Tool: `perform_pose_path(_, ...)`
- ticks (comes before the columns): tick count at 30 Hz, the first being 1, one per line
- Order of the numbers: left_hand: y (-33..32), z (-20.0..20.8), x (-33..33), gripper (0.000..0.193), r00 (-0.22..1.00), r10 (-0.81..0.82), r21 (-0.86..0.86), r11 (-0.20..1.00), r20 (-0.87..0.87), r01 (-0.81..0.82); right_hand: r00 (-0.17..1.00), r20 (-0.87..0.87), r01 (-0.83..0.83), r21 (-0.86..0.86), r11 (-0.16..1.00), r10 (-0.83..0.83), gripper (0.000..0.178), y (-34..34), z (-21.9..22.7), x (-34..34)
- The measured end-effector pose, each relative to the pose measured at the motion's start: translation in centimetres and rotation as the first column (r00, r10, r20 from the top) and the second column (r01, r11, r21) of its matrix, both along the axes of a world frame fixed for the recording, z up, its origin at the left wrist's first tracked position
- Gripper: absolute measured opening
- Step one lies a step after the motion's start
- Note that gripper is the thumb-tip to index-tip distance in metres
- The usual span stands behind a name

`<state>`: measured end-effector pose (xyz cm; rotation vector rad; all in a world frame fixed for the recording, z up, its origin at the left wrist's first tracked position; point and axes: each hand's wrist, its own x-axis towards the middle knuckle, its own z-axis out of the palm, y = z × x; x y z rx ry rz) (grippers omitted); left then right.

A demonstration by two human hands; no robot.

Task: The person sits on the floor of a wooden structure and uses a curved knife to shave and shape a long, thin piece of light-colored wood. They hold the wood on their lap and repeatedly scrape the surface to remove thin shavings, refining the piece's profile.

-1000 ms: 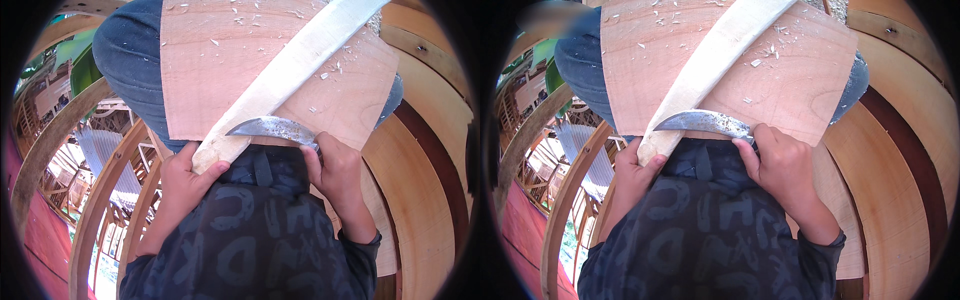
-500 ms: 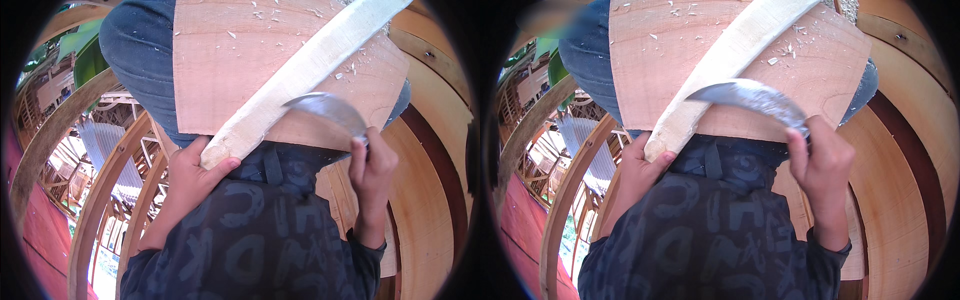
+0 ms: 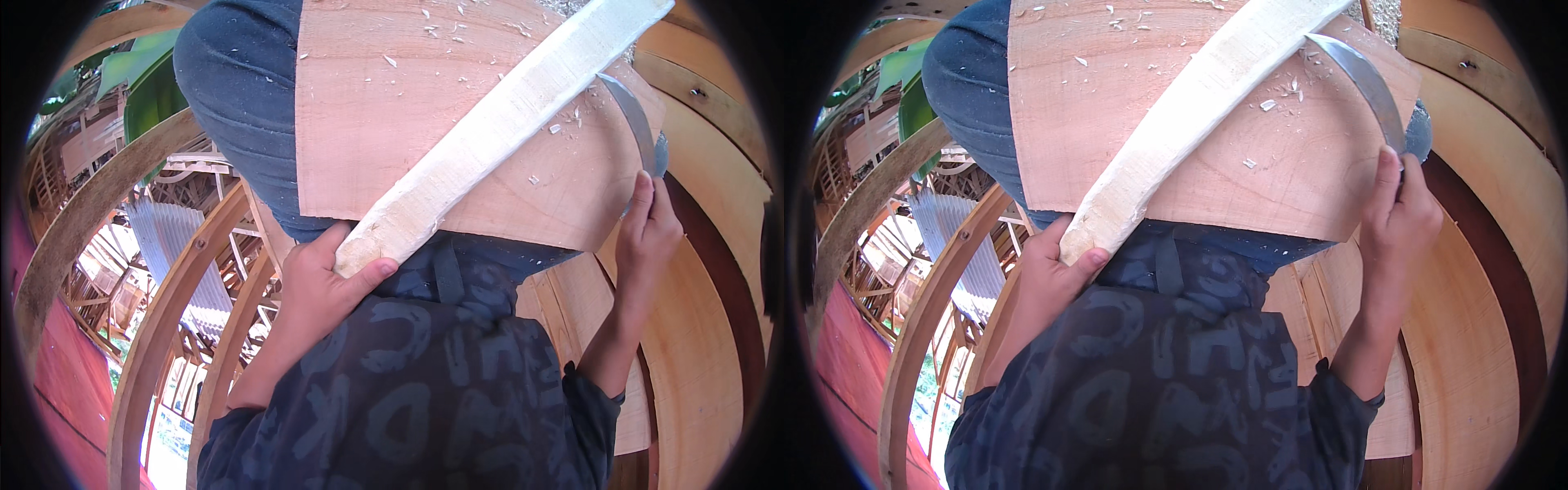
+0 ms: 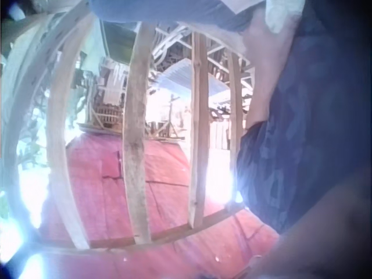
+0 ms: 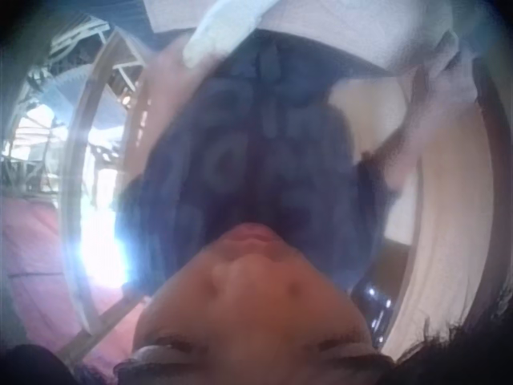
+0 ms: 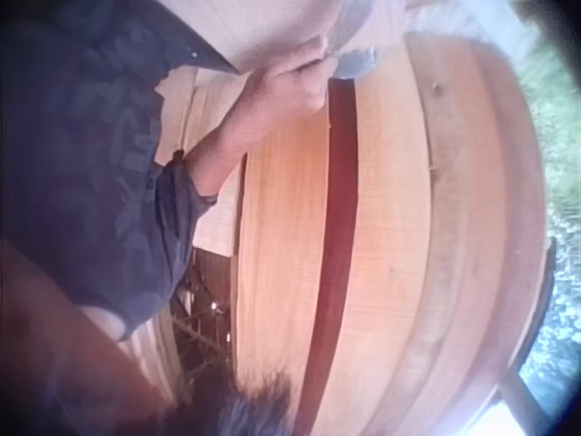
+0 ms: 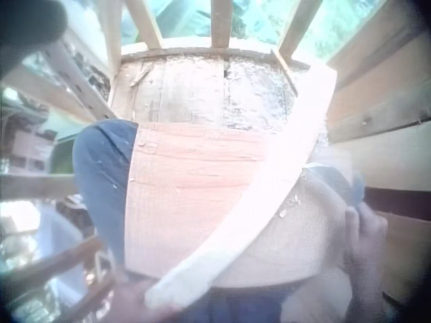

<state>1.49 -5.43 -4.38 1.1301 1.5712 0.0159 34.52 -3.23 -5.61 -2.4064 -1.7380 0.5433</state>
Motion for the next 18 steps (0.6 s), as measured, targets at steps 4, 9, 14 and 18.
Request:
perform_pose_path(4,-0.3,-0.6,-0.3,0.046,0.991,0.080,-0.025,0.997,0.109,-0.078,0.979,-0.098,-0.181,-0.027,0.983,0.177,0.027,-1.3,2.6,-2.7)
perform_pose_path(9,-0.5,-0.7,-0.1,0.046,0.991,0.083,-0.007,0.997,0.103,-0.083,0.907,-0.204,-0.387,-0.057,0.920,0.369,0.029,-3.2,1.2,-6.4)
perform_pose_path(14,0.1,-0.2,0.2,0.048,1.000,-0.028,0.066,0.997,0.008,0.027,0.920,-0.068,-0.388,-0.034,0.921,0.385,0.029,-2.3,1.1,-5.5)
perform_pose_path(18,-1.1,-0.7,-0.2,0.049,0.999,0.007,0.090,0.996,0.040,-0.011,0.996,0.074,0.045,0.042,0.998,-0.048,0.033,0.0,0.4,1.2)
